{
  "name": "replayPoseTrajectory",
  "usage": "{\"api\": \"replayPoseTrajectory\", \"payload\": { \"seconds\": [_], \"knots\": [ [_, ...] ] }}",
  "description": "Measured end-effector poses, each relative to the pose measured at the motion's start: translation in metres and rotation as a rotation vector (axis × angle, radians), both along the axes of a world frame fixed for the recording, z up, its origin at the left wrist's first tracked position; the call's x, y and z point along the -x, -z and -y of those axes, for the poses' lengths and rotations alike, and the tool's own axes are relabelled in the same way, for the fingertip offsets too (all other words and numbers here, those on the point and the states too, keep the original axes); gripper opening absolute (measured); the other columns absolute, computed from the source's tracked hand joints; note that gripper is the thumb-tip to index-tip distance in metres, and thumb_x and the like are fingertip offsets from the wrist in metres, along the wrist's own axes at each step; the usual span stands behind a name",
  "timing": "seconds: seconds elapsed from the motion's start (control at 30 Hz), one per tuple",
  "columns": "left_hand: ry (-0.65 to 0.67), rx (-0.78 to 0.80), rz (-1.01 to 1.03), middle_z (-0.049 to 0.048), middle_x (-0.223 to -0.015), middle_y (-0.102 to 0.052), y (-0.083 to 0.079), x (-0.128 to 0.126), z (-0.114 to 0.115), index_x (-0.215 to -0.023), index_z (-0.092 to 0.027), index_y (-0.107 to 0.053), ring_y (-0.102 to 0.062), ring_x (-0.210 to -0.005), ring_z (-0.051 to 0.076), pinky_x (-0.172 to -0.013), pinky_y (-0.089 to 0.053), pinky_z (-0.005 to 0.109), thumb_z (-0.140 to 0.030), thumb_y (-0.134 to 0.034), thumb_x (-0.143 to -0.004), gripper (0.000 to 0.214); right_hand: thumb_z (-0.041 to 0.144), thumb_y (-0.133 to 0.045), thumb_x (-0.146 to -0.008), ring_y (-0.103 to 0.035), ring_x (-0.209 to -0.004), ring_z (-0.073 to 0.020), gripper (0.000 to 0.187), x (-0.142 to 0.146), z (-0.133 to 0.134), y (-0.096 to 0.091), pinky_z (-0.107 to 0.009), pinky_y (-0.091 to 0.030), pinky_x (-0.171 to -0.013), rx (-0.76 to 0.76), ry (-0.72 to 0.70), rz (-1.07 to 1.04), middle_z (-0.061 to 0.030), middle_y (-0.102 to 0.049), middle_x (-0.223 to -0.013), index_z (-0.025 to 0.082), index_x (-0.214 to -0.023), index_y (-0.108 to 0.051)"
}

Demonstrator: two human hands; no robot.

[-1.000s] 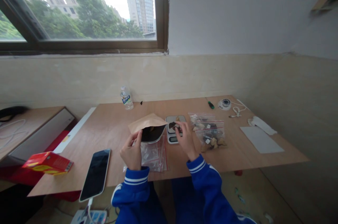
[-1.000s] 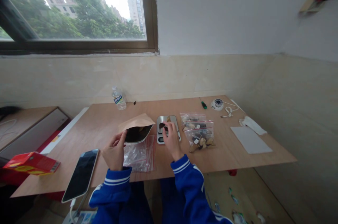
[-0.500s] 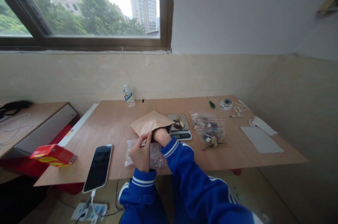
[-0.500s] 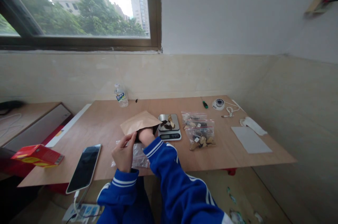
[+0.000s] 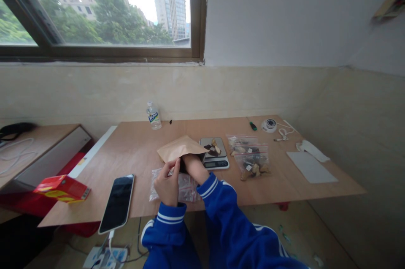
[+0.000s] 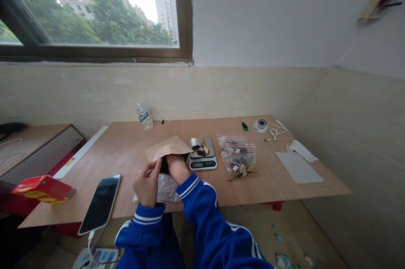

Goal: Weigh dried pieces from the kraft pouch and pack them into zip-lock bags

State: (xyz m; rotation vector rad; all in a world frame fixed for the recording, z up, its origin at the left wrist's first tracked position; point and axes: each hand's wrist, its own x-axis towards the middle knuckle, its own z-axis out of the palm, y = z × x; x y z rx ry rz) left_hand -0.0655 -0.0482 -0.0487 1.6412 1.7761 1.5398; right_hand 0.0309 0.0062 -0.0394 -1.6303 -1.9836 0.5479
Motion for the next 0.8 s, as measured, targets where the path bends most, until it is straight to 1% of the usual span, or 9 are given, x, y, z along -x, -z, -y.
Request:
{"api": "replayPoseTrajectory", "payload": {
  "seconds": [0.1, 0.2, 0.33, 0.43, 0.5, 0.57, 0.67, 0.73, 0.8],
  "knots": [
    [-0.003, 0.011, 0.008, -0.0032, -0.073, -0.07, -0.002, 0.005, -0.002, -0.076, -0.024, -0.069, -0.066, -0.069, 0.015, -0.059, -0.044, 0.02, -0.046, -0.059, -0.077, 0.024, 0.003, -0.038, -0.086, -0.06, -0.101, -0.0256, 0.034, -0.003, 0.02, -0.011, -0.035, -0.044, -0.09, 0.037, 0.016, 0.094, -0.0167, -0.064, -0.109, 0.007, -0.109, -0.061],
    [-0.005, 0.007, 0.023, -0.0021, -0.073, -0.071, -0.003, 0.009, -0.005, -0.079, -0.023, -0.069, -0.066, -0.068, 0.015, -0.057, -0.046, 0.02, -0.047, -0.058, -0.077, 0.026, 0.005, -0.042, -0.085, -0.061, -0.097, -0.0214, 0.03, -0.008, 0.039, -0.021, -0.031, -0.045, -0.087, -0.021, -0.04, 0.033, -0.0114, -0.067, -0.101, 0.014, -0.102, -0.065],
    [-0.007, 0.001, 0.042, -0.0014, -0.074, -0.071, -0.004, 0.013, -0.008, -0.081, -0.023, -0.069, -0.066, -0.067, 0.015, -0.054, -0.048, 0.021, -0.05, -0.056, -0.076, 0.03, 0.01, -0.052, -0.083, -0.06, -0.097, -0.0176, 0.021, -0.029, 0.059, -0.043, -0.03, -0.044, -0.088, -0.149, -0.131, -0.177, -0.0064, -0.067, -0.098, 0.018, -0.096, -0.067],
    [-0.004, 0.009, 0.06, -0.001, -0.074, -0.07, -0.006, 0.016, -0.011, -0.081, -0.022, -0.069, -0.066, -0.068, 0.016, -0.053, -0.049, 0.022, -0.051, -0.055, -0.076, 0.033, 0.02, -0.059, -0.082, -0.062, -0.086, -0.0149, 0.014, -0.063, 0.065, -0.06, -0.027, -0.048, -0.08, -0.124, -0.184, -0.402, -0.0038, -0.068, -0.094, 0.019, -0.093, -0.068],
    [-0.01, 0.014, 0.071, -0.0009, -0.074, -0.07, -0.007, 0.017, -0.012, -0.081, -0.021, -0.068, -0.067, -0.071, 0.017, -0.054, -0.05, 0.022, -0.052, -0.055, -0.076, 0.033, 0.028, -0.062, -0.079, -0.063, -0.083, -0.0145, 0.02, -0.092, 0.061, -0.061, -0.026, -0.049, -0.075, -0.104, -0.138, -0.536, -0.0034, -0.068, -0.093, 0.019, -0.096, -0.066],
    [-0.015, 0.018, 0.079, -0.0008, -0.074, -0.07, -0.007, 0.017, -0.012, -0.081, -0.021, -0.068, -0.067, -0.072, 0.017, -0.055, -0.051, 0.022, -0.052, -0.056, -0.075, 0.034, 0.031, -0.063, -0.077, -0.063, -0.081, -0.0155, 0.024, -0.12, 0.05, -0.05, -0.027, -0.05, -0.074, -0.162, 0.055, -0.59, -0.0044, -0.069, -0.091, 0.017, -0.096, -0.065],
    [-0.019, 0.025, 0.078, -0.0008, -0.074, -0.07, -0.007, 0.015, -0.012, -0.082, -0.022, -0.069, -0.067, -0.072, 0.017, -0.055, -0.051, 0.022, -0.051, -0.055, -0.076, 0.033, 0.027, -0.061, -0.076, -0.064, -0.076, -0.017, 0.021, -0.153, 0.025, -0.012, -0.03, -0.05, -0.072, -0.246, 0.336, -0.468, -0.0078, -0.07, -0.089, 0.014, -0.092, -0.066],
    [-0.016, 0.03, 0.07, -0.001, -0.073, -0.07, -0.007, 0.015, -0.012, -0.082, -0.022, -0.069, -0.067, -0.071, 0.017, -0.055, -0.051, 0.022, -0.051, -0.055, -0.076, 0.033, 0.021, -0.059, -0.075, -0.064, -0.076, -0.0185, 0.018, -0.167, 0.008, 0.017, -0.031, -0.05, -0.072, -0.224, 0.423, -0.376, -0.0095, -0.07, -0.086, 0.013, -0.088, -0.067],
    [-0.014, 0.03, 0.061, -0.0011, -0.073, -0.069, -0.006, 0.017, -0.012, -0.082, -0.022, -0.069, -0.067, -0.071, 0.017, -0.055, -0.052, 0.022, -0.051, -0.055, -0.076, 0.032, 0.016, -0.056, -0.074, -0.065, -0.079, -0.0194, 0.017, -0.174, -0.006, 0.041, -0.033, -0.05, -0.076, -0.198, 0.454, -0.299, -0.0101, -0.071, -0.087, 0.013, -0.086, -0.068]
  ]
}}
